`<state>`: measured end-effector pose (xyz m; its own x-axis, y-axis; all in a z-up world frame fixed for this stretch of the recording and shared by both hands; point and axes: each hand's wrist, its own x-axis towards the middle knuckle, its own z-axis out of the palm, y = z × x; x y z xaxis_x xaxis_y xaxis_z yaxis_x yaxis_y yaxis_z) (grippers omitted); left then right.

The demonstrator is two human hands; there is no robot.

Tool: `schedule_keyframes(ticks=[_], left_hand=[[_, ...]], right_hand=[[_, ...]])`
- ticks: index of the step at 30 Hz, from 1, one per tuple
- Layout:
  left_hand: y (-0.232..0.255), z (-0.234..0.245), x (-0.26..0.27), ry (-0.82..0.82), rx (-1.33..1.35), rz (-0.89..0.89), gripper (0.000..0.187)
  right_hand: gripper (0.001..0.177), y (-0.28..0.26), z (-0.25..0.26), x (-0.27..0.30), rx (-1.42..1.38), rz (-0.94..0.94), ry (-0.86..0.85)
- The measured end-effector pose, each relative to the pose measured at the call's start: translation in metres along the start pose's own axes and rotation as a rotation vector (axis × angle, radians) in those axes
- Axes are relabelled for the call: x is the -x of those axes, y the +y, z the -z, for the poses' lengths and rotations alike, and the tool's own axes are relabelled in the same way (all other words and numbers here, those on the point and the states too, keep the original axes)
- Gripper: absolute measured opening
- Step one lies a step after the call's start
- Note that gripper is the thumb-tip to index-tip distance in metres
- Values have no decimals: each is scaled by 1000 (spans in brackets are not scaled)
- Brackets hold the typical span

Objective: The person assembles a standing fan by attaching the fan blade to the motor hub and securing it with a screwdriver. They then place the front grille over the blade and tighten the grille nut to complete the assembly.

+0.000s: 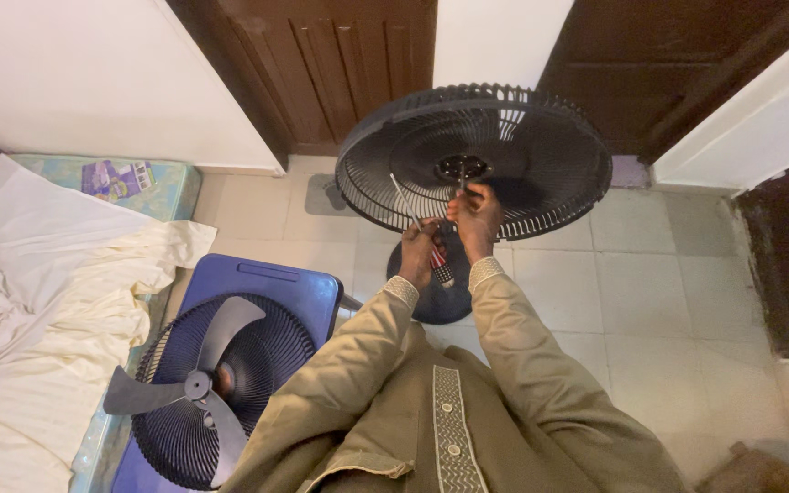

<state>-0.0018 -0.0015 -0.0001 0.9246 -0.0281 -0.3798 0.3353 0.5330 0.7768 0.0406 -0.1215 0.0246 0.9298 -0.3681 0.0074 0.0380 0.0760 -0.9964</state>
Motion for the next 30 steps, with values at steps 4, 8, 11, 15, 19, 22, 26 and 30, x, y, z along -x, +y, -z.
schedule_keyframes(ticks=[4,8,11,15,19,22,26,30], left_hand=[[1,-1,3,15,-4,14,12],[4,1,7,9,-32,11,13],[4,2,7,5,-26,13,13],[3,3,6,-1,-7,13,11],[1,3,8,-3,-12,-5,11],[2,3,8,-14,-20,-1,12],[5,3,9,9,-49,26,13],[3,2,10,12,-45,5,14]], right_hand=[[17,0,2,0,-23,27,-35],[16,0,5,0,11,27,-47],[17,1,5,-3,-19,-18,-48],[18,1,4,-4,-60,-53,-55],[20,0,5,0,-25,-74,-58],[21,0,6,0,-19,-89,-66],[23,4,6,-5,-80,-121,-97],[25,5,9,-5,-76,-129,-128]])
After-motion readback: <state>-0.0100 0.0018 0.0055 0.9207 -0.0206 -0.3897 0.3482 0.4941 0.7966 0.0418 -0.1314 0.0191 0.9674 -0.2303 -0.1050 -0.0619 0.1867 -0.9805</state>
